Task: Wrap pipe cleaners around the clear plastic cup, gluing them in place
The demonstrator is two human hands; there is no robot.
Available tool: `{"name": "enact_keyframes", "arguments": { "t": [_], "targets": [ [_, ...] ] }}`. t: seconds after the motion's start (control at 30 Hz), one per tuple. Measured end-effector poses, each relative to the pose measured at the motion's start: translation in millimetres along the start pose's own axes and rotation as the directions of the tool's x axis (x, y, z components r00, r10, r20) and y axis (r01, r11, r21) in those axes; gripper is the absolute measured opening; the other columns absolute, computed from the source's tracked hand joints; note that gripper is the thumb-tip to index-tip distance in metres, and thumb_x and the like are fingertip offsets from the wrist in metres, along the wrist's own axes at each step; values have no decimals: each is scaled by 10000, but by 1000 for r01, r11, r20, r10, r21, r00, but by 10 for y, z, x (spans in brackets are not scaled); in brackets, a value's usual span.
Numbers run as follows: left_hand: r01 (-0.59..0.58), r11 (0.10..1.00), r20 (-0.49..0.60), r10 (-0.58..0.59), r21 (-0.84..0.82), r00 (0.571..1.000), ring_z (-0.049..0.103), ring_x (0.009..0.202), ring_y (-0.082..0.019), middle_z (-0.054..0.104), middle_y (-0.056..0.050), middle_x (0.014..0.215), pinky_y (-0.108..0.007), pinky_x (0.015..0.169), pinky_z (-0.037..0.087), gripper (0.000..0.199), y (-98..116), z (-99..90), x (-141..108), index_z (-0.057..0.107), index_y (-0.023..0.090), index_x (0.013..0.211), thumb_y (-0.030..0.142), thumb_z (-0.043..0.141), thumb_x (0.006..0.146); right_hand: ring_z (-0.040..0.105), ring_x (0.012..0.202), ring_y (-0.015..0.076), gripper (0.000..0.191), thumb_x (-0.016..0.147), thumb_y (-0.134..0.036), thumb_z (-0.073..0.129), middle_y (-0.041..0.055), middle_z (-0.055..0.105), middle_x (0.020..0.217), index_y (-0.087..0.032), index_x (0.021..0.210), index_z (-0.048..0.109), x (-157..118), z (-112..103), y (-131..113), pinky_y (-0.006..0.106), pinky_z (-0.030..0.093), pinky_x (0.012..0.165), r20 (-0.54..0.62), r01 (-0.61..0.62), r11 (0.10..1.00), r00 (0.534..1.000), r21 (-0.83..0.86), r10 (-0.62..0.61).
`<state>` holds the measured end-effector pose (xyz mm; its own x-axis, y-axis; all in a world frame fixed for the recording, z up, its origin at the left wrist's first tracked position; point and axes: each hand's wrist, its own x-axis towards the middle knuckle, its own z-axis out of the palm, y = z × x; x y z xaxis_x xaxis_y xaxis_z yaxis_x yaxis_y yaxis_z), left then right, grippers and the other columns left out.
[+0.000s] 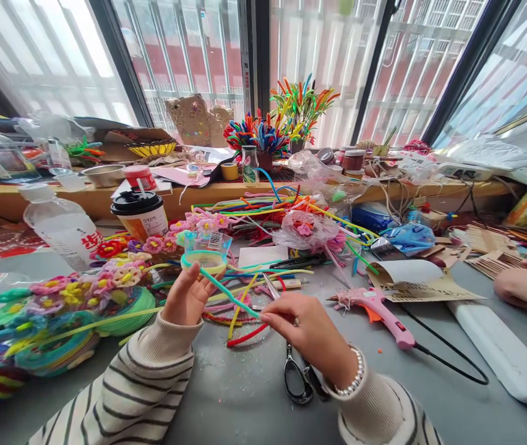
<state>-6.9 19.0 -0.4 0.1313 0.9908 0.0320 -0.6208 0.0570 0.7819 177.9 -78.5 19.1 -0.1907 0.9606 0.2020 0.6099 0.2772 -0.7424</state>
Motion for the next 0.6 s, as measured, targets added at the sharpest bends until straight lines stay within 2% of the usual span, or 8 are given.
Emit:
{"name": "enact_keyframes", "arguments": {
  "t": [0.07,0.13,0.23,0.3,0.37,0.47,0.53,0.6],
  "targets": [
    [12,1000,0,-12,1,1000,628,770,-143,656,-21,864,-239,694,494,466,-8,3,-6,573,182,962,336,733,553,577,694,157,292,815,-415,466,33,664,765,-203,797,666,-221,-49,141,261,438,612,-96,-116,993,989,-32,113],
    [21,1000,-1,-21,-13,1000,625,777,-140,654,-22,880,-237,699,494,486,-5,16,-18,565,183,972,339,736,545,582,701,170,332,818,-448,433,42,660,765,-199,768,647,-437,-138,314,274,449,636,-239,-246,964,947,-102,217],
    [48,998,-13,-49,-49,999,622,781,-147,650,-34,898,-254,720,494,515,15,38,-35,551,179,989,344,734,537,581,749,207,360,799,-483,411,72,647,863,-190,818,619,-705,-318,616,323,445,708,-552,-439,866,795,-237,252],
    [73,995,-22,-75,-71,997,622,783,-153,645,-43,911,-269,741,491,509,28,47,-42,545,176,996,340,724,548,568,768,240,409,788,-517,374,93,629,875,-183,839,605,-837,-441,813,373,432,748,-655,-529,770,729,-356,198],
    [92,992,-31,-95,-82,995,622,794,-158,639,-49,925,-281,765,487,474,33,51,-46,540,173,999,324,701,579,553,840,288,490,782,-555,321,127,613,919,-164,890,596,-931,-545,976,425,413,789,-667,-585,672,723,-454,179],
    [118,990,-27,-120,-75,992,624,819,-169,634,-56,925,-301,804,475,424,16,40,-43,533,168,1012,301,662,631,545,874,340,588,765,-591,295,191,593,943,-119,967,582,-1010,-633,1146,451,416,786,-667,-683,536,695,-496,269],
    [144,988,2,-145,-60,989,627,836,-177,636,-58,923,-311,821,470,419,-7,17,-32,527,168,1025,296,655,647,551,884,352,626,742,-605,330,215,590,962,-91,1007,571,-1024,-642,1228,444,421,791,-641,-719,494,680,-490,355],
    [167,985,33,-166,-47,986,628,852,-183,641,-58,927,-312,824,472,413,-32,-12,-19,529,166,1021,292,659,650,554,904,354,673,707,-624,379,217,590,988,-69,1042,558,-1009,-615,1304,442,423,801,-615,-726,489,679,-483,401]
  ]
}}
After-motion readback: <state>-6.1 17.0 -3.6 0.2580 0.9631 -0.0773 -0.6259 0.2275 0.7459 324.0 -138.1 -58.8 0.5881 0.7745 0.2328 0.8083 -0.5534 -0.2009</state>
